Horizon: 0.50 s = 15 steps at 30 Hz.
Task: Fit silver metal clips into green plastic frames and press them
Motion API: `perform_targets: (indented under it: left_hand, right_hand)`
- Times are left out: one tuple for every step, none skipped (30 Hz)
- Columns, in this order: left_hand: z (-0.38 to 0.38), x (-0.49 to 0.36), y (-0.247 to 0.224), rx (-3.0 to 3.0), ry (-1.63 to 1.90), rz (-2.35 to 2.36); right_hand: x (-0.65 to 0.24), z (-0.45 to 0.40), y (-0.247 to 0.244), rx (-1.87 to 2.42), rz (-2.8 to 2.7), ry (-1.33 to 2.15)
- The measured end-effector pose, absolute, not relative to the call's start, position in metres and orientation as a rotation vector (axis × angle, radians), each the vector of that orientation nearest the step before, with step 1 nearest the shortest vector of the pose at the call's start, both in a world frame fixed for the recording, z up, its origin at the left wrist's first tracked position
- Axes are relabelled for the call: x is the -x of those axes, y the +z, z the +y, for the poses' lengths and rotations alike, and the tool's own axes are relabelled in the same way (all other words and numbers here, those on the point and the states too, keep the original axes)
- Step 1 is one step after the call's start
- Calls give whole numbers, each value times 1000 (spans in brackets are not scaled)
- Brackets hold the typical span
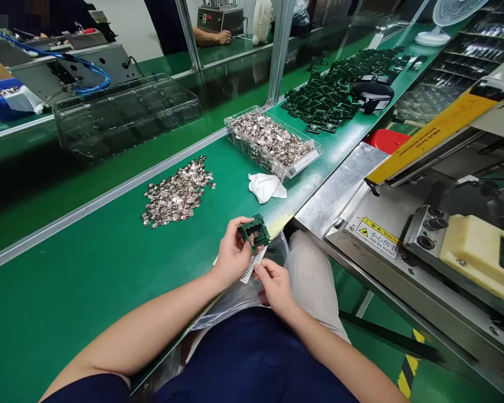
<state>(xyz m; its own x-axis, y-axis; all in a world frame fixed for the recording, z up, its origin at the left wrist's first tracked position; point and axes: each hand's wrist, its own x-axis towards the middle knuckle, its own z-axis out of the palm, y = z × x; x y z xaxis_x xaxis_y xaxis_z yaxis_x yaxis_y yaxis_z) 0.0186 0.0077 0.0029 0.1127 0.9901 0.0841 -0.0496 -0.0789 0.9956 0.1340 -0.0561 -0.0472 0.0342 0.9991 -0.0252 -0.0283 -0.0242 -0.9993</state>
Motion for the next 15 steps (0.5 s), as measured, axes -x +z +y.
perform_targets:
  left_hand:
    - [9,-20,3,-1287,1195,1044]
    - [10,-22,3,-1273,1189,1030]
    - [10,-22,4,-1250,1190,1015]
    - [11,-23,5,-1224,1197,1002]
    - [12,-23,6,-1204,1204,994]
    - [12,-22,6,-1189,1208,992]
    - [13,-22,7,-1174,1208,991]
    - [13,-22,8,-1161,1204,988]
    - [14,-22,8,-1147,1199,984]
    - [15,-22,8,-1134,1193,979]
    - [15,-21,8,-1124,1190,972]
    - [15,-21,8,-1118,1188,966]
    - [16,-21,8,-1115,1185,959]
    - [16,-20,7,-1114,1182,952]
    - [15,-19,6,-1117,1178,943]
  right_hand:
    - [-136,-56,-49,1228,-1178,1184]
    - [-138,-56,-51,1233,-1210,1155]
    - [-139,-56,-53,1238,-1245,1131]
    - [-141,-56,-56,1244,-1282,1113]
    - [-143,-55,-59,1253,-1320,1103]
    - [-145,-54,-63,1264,-1357,1101]
    - [-147,-53,-67,1279,-1394,1108]
    - [-149,-53,-70,1298,-1433,1120]
    - [-152,-52,-73,1319,-1472,1136]
    - [-155,-52,-75,1342,-1511,1151]
    - [-158,-52,-75,1366,-1548,1160]
    - [-161,-52,-74,1391,-1581,1161]
    - [-165,-52,-69,1415,-1607,1155]
    - [-169,-52,-63,1439,-1627,1145]
    - [-173,-52,-53,1461,-1639,1128]
